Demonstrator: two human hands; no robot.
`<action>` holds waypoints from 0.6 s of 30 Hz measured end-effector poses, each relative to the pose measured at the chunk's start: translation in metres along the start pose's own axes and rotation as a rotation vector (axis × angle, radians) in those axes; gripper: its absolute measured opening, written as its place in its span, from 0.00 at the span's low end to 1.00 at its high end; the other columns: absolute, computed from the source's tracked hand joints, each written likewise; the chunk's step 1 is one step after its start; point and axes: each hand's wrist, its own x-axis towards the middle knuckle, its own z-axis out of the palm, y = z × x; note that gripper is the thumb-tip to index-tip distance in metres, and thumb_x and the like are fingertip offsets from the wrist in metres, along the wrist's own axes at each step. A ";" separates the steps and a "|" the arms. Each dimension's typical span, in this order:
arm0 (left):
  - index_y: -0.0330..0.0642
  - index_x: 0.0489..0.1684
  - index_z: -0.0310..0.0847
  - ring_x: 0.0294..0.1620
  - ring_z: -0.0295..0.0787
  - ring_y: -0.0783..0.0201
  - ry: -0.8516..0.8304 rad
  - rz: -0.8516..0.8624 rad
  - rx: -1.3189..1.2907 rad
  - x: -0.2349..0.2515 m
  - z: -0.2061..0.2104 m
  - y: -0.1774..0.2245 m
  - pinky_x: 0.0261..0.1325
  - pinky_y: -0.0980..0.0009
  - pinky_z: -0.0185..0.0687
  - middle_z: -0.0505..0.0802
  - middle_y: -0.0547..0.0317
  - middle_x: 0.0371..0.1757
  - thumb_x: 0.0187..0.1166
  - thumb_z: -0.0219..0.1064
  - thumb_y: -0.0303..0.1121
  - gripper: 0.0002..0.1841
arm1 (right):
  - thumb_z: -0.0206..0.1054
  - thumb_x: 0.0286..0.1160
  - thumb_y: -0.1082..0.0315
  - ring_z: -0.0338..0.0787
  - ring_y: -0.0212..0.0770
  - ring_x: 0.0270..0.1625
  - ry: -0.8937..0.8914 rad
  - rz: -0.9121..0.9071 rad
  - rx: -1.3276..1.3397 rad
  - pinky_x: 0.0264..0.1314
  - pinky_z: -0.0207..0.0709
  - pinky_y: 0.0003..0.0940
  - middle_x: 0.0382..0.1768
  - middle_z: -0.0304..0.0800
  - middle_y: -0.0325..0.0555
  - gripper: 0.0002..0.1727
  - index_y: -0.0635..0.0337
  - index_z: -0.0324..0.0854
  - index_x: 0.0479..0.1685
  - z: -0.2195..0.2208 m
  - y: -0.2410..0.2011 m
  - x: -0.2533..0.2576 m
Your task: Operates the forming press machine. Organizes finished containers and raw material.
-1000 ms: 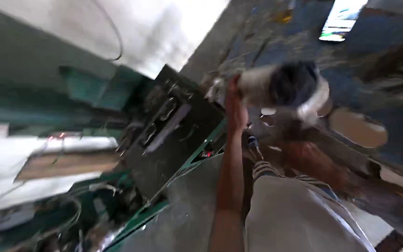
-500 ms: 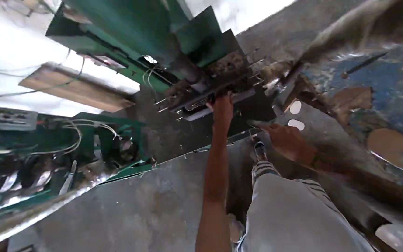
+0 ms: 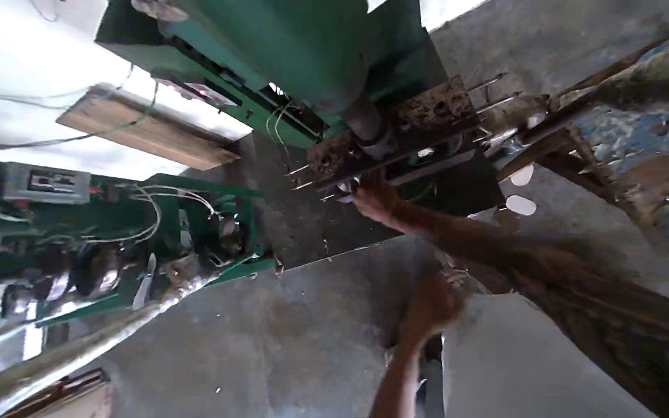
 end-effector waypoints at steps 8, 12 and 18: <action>0.31 0.63 0.84 0.58 0.88 0.62 -0.582 0.151 -0.178 0.043 0.035 -0.007 0.65 0.61 0.83 0.91 0.47 0.60 0.81 0.68 0.30 0.17 | 0.61 0.81 0.74 0.82 0.64 0.74 -0.378 0.091 0.208 0.70 0.76 0.65 0.74 0.80 0.60 0.26 0.55 0.75 0.80 -0.102 0.130 -0.179; 0.39 0.48 0.93 0.47 0.94 0.58 -0.129 0.446 0.428 0.115 0.050 0.095 0.57 0.55 0.89 0.96 0.50 0.45 0.84 0.67 0.41 0.14 | 0.62 0.83 0.69 0.81 0.68 0.74 -0.113 0.767 0.520 0.75 0.69 0.73 0.75 0.80 0.64 0.26 0.55 0.75 0.81 -0.112 0.203 -0.412; 0.33 0.71 0.83 0.70 0.86 0.38 0.244 0.820 0.629 0.232 0.143 0.277 0.77 0.42 0.76 0.89 0.32 0.67 0.87 0.63 0.39 0.22 | 0.56 0.88 0.66 0.88 0.67 0.64 0.195 1.245 0.782 0.66 0.76 0.73 0.61 0.90 0.61 0.21 0.45 0.81 0.76 -0.024 0.169 -0.646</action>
